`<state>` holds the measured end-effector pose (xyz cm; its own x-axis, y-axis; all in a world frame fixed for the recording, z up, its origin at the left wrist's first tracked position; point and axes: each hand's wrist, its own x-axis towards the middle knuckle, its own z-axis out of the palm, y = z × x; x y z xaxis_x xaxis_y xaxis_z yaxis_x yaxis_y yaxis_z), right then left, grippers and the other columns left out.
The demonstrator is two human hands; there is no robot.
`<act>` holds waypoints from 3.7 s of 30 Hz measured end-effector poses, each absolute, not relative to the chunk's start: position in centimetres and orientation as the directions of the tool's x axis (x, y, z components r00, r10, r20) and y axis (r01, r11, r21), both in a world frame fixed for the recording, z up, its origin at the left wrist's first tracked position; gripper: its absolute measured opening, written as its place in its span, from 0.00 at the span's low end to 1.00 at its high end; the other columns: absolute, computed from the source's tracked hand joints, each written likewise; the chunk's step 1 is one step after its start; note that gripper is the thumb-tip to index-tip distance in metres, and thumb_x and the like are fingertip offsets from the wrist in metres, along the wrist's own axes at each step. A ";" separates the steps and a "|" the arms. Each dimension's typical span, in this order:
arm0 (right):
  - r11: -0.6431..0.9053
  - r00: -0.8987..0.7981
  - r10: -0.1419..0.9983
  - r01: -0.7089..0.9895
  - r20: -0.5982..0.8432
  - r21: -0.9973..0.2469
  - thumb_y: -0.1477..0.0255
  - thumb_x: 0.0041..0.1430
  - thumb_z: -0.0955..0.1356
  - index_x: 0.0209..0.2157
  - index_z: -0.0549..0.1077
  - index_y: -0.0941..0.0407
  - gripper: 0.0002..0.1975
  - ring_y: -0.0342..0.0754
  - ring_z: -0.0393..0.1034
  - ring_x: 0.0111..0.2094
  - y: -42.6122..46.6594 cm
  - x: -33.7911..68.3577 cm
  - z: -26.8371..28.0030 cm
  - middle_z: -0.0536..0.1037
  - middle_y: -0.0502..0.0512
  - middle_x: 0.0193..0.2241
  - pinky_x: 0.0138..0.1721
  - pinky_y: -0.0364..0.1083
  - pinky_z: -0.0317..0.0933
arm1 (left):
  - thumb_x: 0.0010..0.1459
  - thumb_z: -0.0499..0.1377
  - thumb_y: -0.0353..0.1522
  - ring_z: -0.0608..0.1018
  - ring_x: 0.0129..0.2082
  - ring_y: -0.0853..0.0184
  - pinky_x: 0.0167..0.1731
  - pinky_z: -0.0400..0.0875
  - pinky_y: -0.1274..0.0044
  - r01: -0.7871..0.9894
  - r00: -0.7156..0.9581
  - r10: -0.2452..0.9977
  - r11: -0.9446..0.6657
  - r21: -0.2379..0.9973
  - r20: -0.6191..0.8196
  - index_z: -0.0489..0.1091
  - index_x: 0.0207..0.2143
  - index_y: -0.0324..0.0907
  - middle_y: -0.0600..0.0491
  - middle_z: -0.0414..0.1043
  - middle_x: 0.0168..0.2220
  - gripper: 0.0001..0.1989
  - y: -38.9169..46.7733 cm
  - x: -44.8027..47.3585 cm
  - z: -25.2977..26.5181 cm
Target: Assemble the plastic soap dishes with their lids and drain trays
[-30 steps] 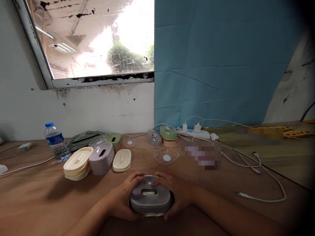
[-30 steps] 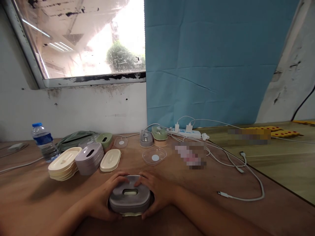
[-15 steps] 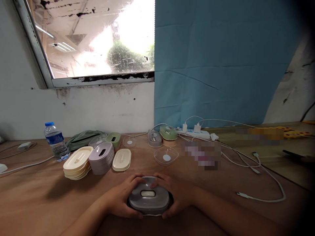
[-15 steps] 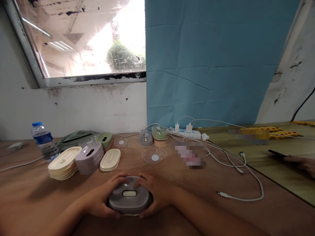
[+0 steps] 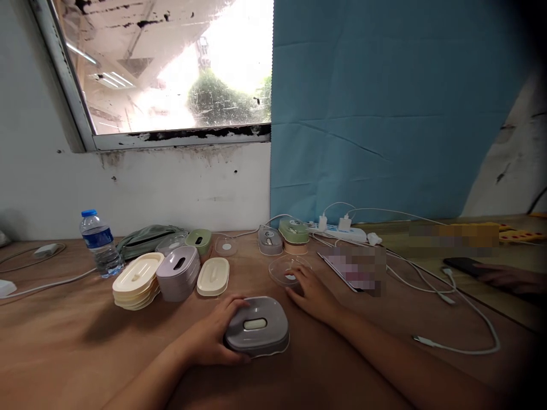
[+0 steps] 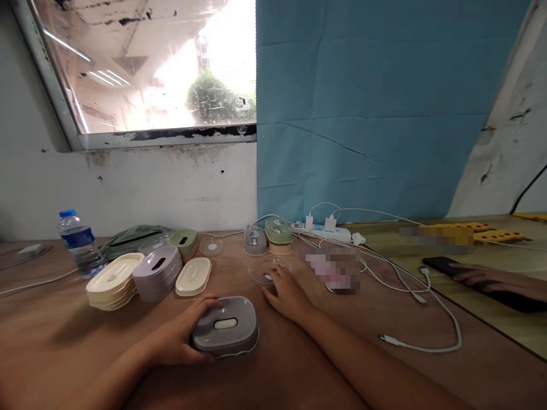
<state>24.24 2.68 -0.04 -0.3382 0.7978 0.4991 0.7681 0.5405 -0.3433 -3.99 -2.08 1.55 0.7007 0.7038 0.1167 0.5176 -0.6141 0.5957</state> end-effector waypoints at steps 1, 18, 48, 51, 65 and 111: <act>0.513 -0.324 0.816 0.787 0.479 -0.343 0.70 0.53 0.63 0.40 0.68 0.57 0.12 0.54 0.61 0.43 3.0 24.5 -0.3 0.68 0.60 0.39 0.45 0.53 0.55 | 0.38 0.64 0.40 0.55 0.56 0.57 0.54 0.53 0.69 0.519 0.696 0.708 -0.610 0.599 0.118 0.49 0.53 0.45 0.46 0.47 0.57 0.41 -2.1 -4.0 1.6; 0.517 -0.028 0.855 0.111 0.518 -0.849 0.58 0.51 0.65 0.23 0.61 0.55 0.15 0.46 0.66 0.31 1.7 22.6 -0.2 0.70 0.51 0.27 0.37 0.46 0.60 | 0.37 0.65 0.38 0.57 0.54 0.59 0.53 0.53 0.71 0.490 0.661 0.739 -0.557 0.671 0.131 0.45 0.54 0.44 0.48 0.51 0.55 0.44 -2.1 -3.9 1.4; 0.051 -0.304 0.951 -0.007 0.050 -0.999 0.62 0.40 0.71 0.43 0.60 0.54 0.28 0.31 0.54 0.11 0.2 20.4 -0.4 0.65 0.43 0.25 0.09 0.34 0.45 | 0.38 0.65 0.40 0.45 0.60 0.58 0.57 0.44 0.67 0.494 0.651 0.751 -0.530 0.689 0.111 0.30 0.57 0.43 0.42 0.28 0.61 0.54 -1.8 -4.1 0.5; 0.083 -0.324 0.944 0.035 0.067 -0.996 0.61 0.40 0.71 0.39 0.61 0.55 0.25 0.33 0.55 0.15 0.2 20.3 -0.7 0.65 0.45 0.27 0.12 0.35 0.46 | 0.38 0.65 0.40 0.44 0.60 0.59 0.57 0.44 0.67 0.489 0.659 0.743 -0.542 0.683 0.117 0.29 0.57 0.44 0.43 0.27 0.61 0.54 -1.8 -4.0 0.7; 0.330 -0.588 0.782 0.109 0.207 -0.938 0.66 0.31 0.75 0.50 0.53 0.53 0.44 0.51 0.62 0.45 -1.3 21.0 0.1 0.62 0.58 0.47 0.42 0.46 0.59 | 0.33 0.67 0.38 0.56 0.55 0.58 0.54 0.52 0.67 0.420 0.621 0.764 -0.512 0.749 0.174 0.35 0.54 0.45 0.44 0.46 0.54 0.52 -1.4 -4.5 0.5; 0.667 -0.580 0.729 0.484 0.362 -0.567 0.60 0.35 0.72 0.50 0.60 0.53 0.38 0.53 0.62 0.46 -1.6 20.6 1.4 0.65 0.56 0.46 0.47 0.48 0.57 | 0.28 0.69 0.36 0.53 0.56 0.51 0.53 0.49 0.59 0.218 0.556 0.734 -0.581 0.784 0.389 0.31 0.53 0.47 0.41 0.38 0.55 0.57 -0.9 -3.5 -1.0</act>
